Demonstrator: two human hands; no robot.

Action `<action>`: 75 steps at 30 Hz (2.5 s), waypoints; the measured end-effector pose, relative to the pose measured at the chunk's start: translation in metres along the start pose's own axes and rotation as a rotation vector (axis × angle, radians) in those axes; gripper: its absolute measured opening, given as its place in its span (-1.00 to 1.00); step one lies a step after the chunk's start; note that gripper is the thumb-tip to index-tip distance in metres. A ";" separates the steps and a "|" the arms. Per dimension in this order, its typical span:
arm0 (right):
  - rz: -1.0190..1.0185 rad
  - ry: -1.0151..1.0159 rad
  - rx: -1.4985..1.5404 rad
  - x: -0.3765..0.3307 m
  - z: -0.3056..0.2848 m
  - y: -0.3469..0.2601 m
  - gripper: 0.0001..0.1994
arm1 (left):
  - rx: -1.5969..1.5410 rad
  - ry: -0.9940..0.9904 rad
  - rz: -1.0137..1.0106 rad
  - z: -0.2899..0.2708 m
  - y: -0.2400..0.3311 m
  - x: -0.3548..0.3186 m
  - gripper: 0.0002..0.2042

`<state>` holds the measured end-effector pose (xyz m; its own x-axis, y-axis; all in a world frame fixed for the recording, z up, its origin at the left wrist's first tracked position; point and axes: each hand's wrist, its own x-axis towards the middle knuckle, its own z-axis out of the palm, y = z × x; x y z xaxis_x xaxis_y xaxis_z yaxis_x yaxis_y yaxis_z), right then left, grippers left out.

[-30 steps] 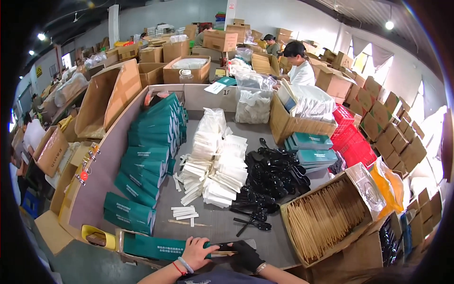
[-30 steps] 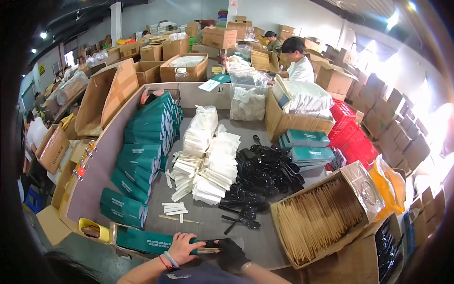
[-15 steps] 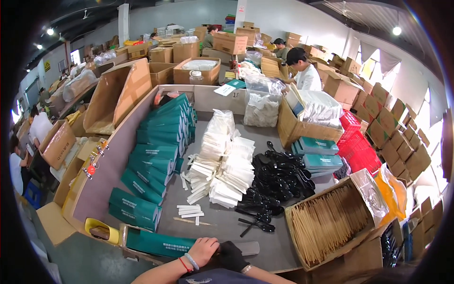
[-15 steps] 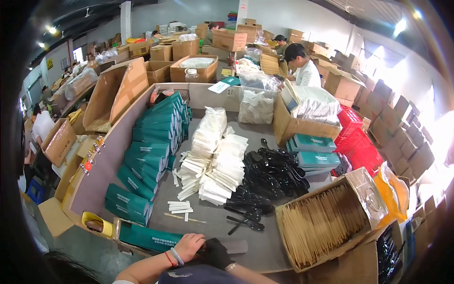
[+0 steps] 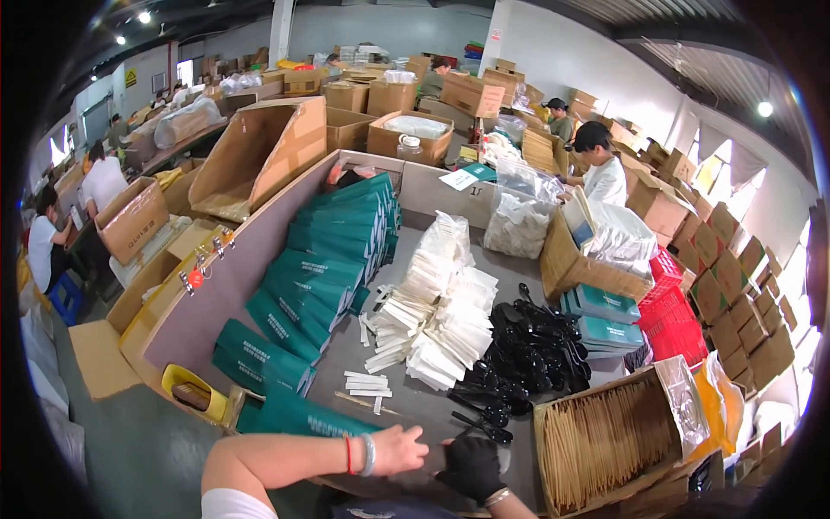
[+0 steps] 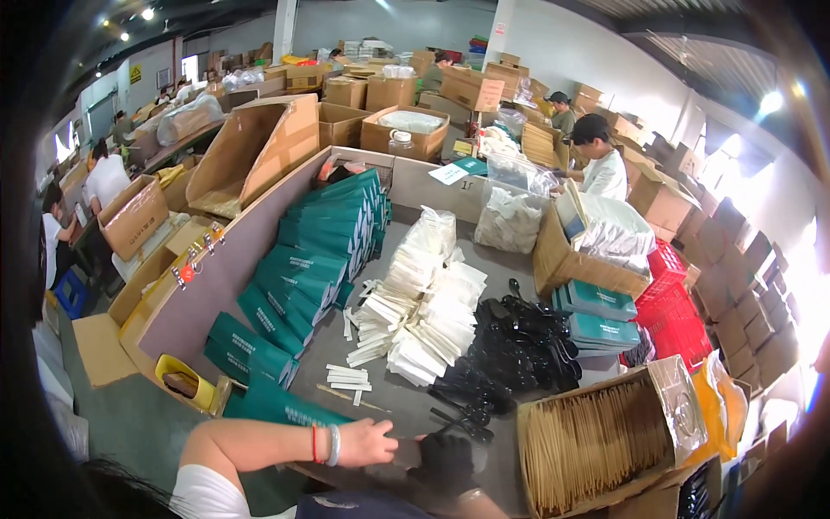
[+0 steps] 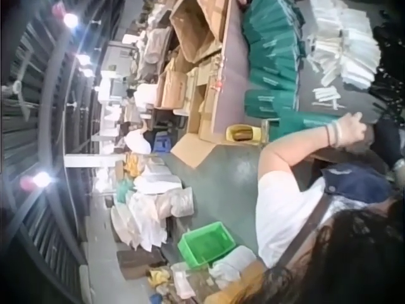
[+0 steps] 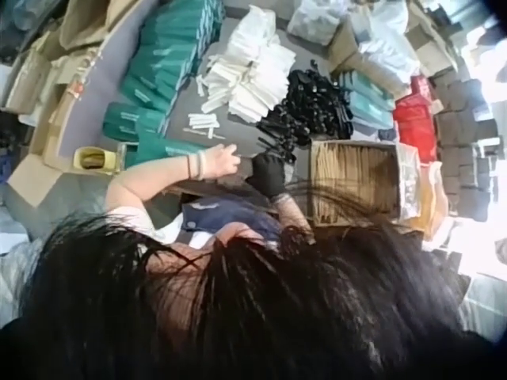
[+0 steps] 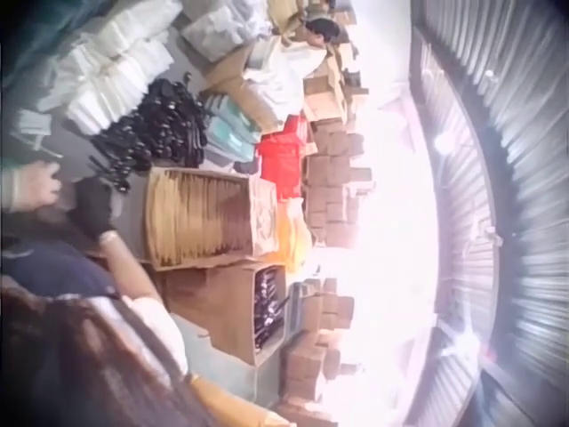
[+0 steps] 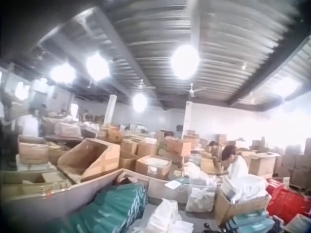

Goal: Packaging chopsticks into green paper sleeves and placing them into a box on a production line.

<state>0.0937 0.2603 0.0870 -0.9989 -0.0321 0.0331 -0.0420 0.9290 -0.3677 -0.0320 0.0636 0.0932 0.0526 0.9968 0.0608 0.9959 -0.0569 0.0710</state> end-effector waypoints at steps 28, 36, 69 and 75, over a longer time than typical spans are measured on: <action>0.034 -0.214 0.014 0.020 -0.005 -0.020 -0.42 | -0.385 0.407 -1.218 0.067 0.026 -0.074 -0.14; -0.118 0.021 0.158 0.066 0.054 -0.025 -0.31 | -0.482 0.342 -1.102 0.040 -0.004 -0.077 -0.27; 0.230 0.376 0.298 0.007 -0.014 0.052 -0.48 | -0.151 0.387 -0.898 0.078 -0.117 -0.048 -0.91; 0.927 0.734 -0.064 -0.146 -0.020 0.214 -0.64 | -0.153 0.272 -0.891 0.070 -0.121 -0.043 -0.94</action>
<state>0.2306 0.4713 0.0222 -0.3963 0.8634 0.3121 0.7146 0.5035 -0.4856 -0.1492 0.0311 0.0126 -0.7618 0.6302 0.1501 0.6392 0.6935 0.3324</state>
